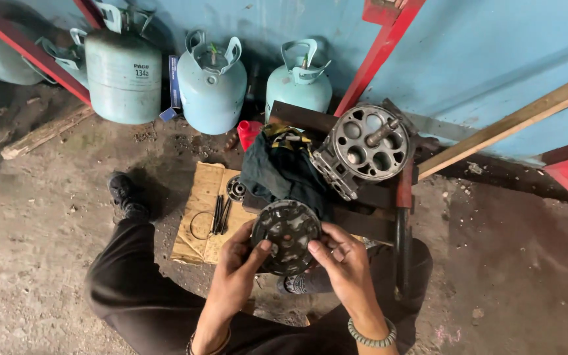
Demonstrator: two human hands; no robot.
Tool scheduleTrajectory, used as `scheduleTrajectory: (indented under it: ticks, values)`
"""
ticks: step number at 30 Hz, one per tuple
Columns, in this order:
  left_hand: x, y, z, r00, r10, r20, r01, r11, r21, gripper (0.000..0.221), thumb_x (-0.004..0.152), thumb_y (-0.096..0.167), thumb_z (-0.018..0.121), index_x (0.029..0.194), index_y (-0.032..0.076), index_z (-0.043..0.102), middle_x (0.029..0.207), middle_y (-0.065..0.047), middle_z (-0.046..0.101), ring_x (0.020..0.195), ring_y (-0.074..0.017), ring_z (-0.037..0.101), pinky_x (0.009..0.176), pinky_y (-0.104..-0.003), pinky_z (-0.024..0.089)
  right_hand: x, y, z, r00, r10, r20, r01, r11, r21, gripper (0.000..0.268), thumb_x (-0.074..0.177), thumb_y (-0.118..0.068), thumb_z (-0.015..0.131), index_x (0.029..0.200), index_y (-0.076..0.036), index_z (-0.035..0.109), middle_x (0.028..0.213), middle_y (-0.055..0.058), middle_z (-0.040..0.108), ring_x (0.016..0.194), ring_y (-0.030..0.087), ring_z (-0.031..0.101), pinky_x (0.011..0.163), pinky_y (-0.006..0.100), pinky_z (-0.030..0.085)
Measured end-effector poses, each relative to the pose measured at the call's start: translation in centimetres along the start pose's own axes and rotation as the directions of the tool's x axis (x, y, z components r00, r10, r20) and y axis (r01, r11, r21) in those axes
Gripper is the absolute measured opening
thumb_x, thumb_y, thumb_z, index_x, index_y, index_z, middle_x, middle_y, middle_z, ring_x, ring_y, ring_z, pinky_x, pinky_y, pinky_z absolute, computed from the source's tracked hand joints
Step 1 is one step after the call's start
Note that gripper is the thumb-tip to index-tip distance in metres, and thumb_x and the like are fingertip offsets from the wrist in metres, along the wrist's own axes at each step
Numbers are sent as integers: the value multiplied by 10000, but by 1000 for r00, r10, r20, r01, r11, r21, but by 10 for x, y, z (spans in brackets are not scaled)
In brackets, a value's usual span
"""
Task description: Disassembling a mechanical component using a hammer and cloth for inspection
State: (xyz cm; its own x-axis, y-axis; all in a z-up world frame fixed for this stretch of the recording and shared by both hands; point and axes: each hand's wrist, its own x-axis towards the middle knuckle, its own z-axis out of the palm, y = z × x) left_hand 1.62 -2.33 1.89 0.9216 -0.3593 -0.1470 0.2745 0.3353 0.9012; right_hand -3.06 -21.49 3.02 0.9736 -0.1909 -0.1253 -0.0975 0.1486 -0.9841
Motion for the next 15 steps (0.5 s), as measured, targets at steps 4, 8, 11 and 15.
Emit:
scheduleTrajectory:
  ticks: [4,8,11,15]
  values:
    - [0,-1,7,1000,15,-8,-16,998,-58,427,933,22,634,1339,-94,567,1120,-162,721,929,-182,664,804,-275,552,1,-6,-3,1000,1,-16,-2,997,-78,396,839,-60,730,1203,84,666,967,152,753,761,155,663,664,227,550]
    - [1,-4,10,1000,-3,22,4,999,-40,577,855,-18,695,1396,-74,502,1183,-212,700,1038,-279,697,898,-376,630,0,-4,-6,1000,15,18,-14,998,-57,459,799,-42,758,1215,105,630,1043,200,765,860,224,741,765,284,628]
    - [1,-7,13,999,17,39,-14,998,-62,635,828,-36,721,1415,-72,484,1179,-220,696,1034,-291,701,895,-384,644,-3,-3,-10,998,41,-46,-45,996,-73,476,773,-29,775,1212,105,650,1024,218,785,830,240,762,738,294,648]
    - [0,-6,22,999,-14,33,15,999,-30,632,829,27,741,1410,-61,511,1182,-205,724,1028,-263,709,902,-352,608,-7,14,-26,985,64,-162,-79,993,-85,583,737,11,810,1254,176,599,959,248,772,731,209,714,619,238,600]
